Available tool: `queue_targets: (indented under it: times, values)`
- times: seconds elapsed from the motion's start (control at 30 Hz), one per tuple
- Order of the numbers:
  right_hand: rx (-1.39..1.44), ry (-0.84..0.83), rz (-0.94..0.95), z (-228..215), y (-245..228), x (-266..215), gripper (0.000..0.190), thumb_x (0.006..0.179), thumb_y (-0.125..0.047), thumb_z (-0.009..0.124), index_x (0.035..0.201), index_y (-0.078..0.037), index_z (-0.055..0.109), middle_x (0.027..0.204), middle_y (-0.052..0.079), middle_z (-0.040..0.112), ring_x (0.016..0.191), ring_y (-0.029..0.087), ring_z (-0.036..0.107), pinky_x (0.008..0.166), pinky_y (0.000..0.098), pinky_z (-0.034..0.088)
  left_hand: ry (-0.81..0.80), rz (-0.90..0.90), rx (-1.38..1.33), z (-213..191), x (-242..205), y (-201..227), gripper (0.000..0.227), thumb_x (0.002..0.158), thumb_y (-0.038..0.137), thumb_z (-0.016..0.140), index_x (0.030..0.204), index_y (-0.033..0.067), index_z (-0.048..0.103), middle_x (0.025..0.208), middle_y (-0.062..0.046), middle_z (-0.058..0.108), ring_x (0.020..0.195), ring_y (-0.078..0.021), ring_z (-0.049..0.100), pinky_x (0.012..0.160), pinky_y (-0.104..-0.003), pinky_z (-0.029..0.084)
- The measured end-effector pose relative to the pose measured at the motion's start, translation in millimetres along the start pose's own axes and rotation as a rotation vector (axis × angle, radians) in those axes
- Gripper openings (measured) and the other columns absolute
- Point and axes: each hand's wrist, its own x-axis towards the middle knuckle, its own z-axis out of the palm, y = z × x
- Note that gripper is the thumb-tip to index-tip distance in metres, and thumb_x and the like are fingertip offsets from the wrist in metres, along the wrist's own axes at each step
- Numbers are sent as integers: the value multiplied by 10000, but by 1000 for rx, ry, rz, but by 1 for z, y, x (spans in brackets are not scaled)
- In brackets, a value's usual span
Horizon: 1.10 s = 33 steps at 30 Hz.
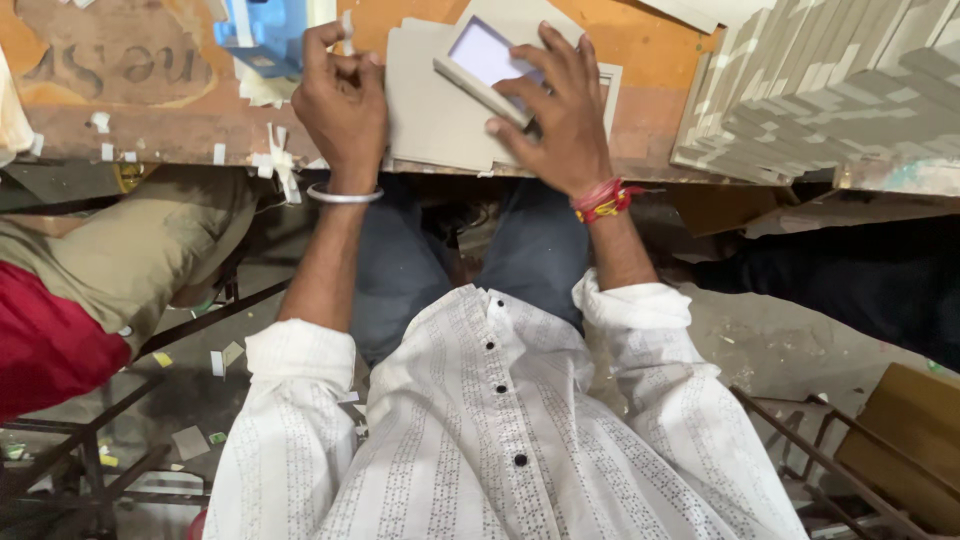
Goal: The person assembles small paper frames by applying adhesive strips to the edges of rectangular paper pieces and pressing them into place. They handle the paper pieces one at a time, aligning and securing the edges to form a frame structure.
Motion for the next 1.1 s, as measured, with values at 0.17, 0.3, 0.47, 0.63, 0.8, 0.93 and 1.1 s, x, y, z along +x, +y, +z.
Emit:
queue_targets:
  times: [0.17,0.3,0.47,0.63,0.8,0.93,1.1]
  values:
    - [-43,-23,1,3,3,-2,317,986,-364,827,1190,-138,741,1458,80,561,1535,353,317,1272,639,136,6,68,68,8,-9,3,350,1002,81,774,1275,87,556,756,2,701,689,-116,724,602,-294,545]
    - [-56,-39,3,5,5,-2,322,1012,-369,821,1225,-142,740,1481,77,541,1551,349,294,1259,684,99,-27,81,87,8,-6,3,334,1046,71,734,1305,62,524,707,0,628,638,-128,675,593,-309,517]
    - [-63,-70,27,6,3,-4,377,1005,-416,799,1257,-142,738,1503,96,530,1553,351,265,1220,726,55,-45,112,186,6,-6,7,344,1037,57,720,1323,56,528,683,-5,594,616,-136,661,564,-309,498]
    - [-60,-88,8,1,5,-3,388,1000,-437,771,1257,-149,735,1492,102,533,1553,352,266,1226,719,61,-46,103,220,7,0,20,367,1020,53,738,1321,52,528,671,-23,554,590,-161,621,558,-345,472]
    - [-13,-110,-77,1,11,-5,401,995,-463,759,1241,-148,733,1485,115,527,1536,367,277,1222,721,89,-64,78,270,5,0,24,398,1006,72,777,1314,41,528,665,-33,527,589,-200,596,574,-377,461]
    - [34,-162,-116,-5,11,-5,432,988,-451,747,1281,-134,725,1502,120,517,1541,377,276,1221,713,133,-55,52,284,5,0,23,366,1004,96,778,1280,34,547,649,-46,518,573,-229,587,569,-390,458]
    - [24,-181,-168,-6,10,-7,425,994,-444,752,1284,-135,719,1507,112,509,1544,370,273,1225,702,145,-57,102,372,8,-2,14,309,1014,189,819,1078,60,546,681,-88,570,587,-274,596,564,-424,449]
